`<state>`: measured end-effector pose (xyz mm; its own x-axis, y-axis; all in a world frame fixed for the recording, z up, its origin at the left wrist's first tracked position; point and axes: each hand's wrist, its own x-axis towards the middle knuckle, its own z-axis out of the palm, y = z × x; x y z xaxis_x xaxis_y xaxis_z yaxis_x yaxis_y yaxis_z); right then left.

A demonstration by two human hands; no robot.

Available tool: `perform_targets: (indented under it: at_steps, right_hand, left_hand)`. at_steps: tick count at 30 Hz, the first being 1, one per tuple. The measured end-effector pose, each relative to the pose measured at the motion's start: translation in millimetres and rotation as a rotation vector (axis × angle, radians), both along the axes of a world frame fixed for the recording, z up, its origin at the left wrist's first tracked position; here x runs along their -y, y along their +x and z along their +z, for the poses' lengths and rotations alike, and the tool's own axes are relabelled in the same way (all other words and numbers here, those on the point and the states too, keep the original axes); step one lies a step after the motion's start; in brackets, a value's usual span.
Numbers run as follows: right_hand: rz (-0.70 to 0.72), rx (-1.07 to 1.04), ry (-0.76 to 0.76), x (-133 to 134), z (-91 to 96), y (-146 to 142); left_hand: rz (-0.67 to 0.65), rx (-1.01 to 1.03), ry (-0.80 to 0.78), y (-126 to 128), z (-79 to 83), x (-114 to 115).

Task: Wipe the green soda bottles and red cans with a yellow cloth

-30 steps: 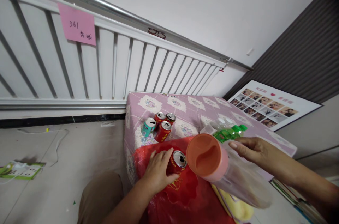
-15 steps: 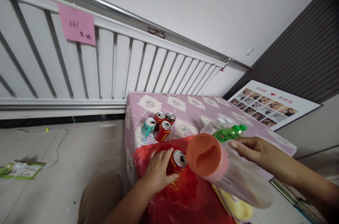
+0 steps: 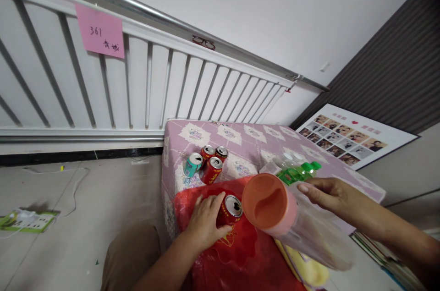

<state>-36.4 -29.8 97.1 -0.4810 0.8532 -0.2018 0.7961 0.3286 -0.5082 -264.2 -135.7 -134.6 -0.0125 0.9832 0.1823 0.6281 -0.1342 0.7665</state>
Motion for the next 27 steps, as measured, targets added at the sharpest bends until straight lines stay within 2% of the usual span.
perform_targets:
  at_steps: [27]
  right_hand:
    - [-0.010, 0.015, 0.009, 2.9, 3.4, -6.6]
  left_hand:
    - [-0.001, -0.005, -0.002, 0.4, -0.6, 0.3]
